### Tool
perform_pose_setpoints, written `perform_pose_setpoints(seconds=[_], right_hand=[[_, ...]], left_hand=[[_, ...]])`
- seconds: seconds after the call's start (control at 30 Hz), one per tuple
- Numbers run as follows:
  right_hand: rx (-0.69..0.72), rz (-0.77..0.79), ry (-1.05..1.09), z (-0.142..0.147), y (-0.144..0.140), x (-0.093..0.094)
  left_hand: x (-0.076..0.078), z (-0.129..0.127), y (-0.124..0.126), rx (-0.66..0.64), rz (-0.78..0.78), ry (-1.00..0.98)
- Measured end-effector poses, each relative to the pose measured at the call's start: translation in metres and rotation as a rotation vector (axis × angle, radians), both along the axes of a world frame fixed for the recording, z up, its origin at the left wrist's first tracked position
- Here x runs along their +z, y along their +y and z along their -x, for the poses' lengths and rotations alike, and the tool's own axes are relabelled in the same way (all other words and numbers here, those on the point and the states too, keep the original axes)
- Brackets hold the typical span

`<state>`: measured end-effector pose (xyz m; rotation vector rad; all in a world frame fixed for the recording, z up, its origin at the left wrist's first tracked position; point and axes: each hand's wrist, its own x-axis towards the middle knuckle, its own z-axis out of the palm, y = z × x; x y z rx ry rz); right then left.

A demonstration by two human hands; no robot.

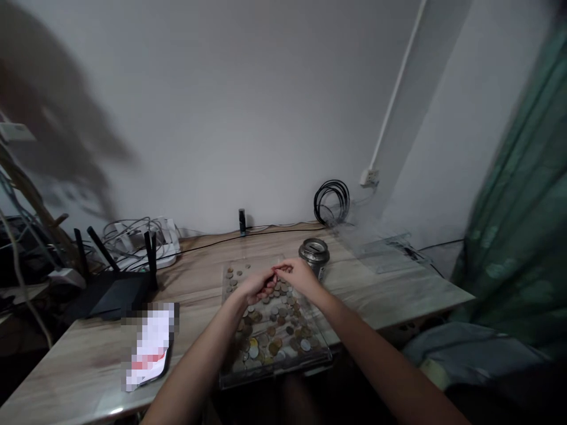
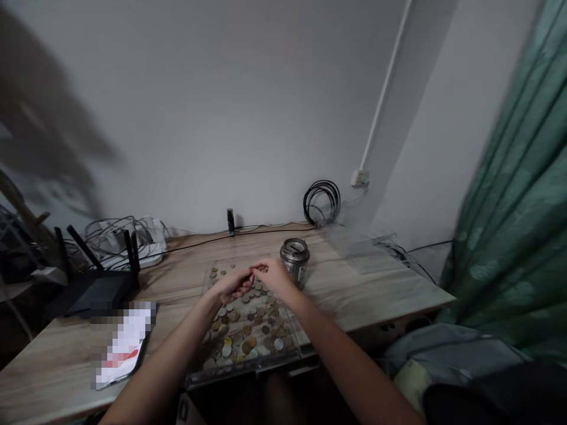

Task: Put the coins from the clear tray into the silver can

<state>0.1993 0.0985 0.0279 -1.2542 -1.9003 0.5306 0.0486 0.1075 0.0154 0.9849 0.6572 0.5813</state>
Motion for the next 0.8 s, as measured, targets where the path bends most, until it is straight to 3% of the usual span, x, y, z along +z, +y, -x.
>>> perform_pose_setpoints(seconds=[0.1, 0.17, 0.23, 0.37, 0.47, 0.53, 0.6, 0.7, 0.8], right_hand=[[-0.149, -0.14, -0.024, -0.023, 0.001, 0.027], [-0.338, -0.212, -0.072, -0.045, 0.007, 0.046], [-0.496, -0.174, -0.232, -0.066, 0.02, 0.06], [-0.626, -0.019, -0.584, -0.087, 0.039, 0.068], [-0.642, -0.053, -0.677, -0.08, 0.034, 0.067], [-0.612, -0.176, -0.643, -0.064, 0.021, 0.064], [-0.45, -0.25, -0.545, -0.041, 0.007, 0.054], [-0.059, -0.132, -0.381, -0.004, -0.007, 0.027], [0.078, 0.016, -0.206, 0.014, -0.009, 0.007]], left_hand=[[-0.004, 0.0, 0.002, -0.062, 0.094, -0.062], [-0.008, 0.001, 0.004, -0.024, 0.106, -0.063], [-0.012, 0.003, 0.004, 0.032, 0.053, -0.031], [-0.015, 0.004, 0.002, 0.043, -0.073, 0.013], [-0.014, 0.004, 0.001, 0.085, -0.128, 0.037], [-0.014, 0.005, 0.001, 0.112, -0.128, 0.056], [-0.015, 0.005, 0.001, 0.1, -0.109, 0.042], [-0.015, 0.006, 0.0, 0.054, -0.042, -0.018], [-0.012, 0.008, -0.001, -0.003, 0.034, -0.06]])
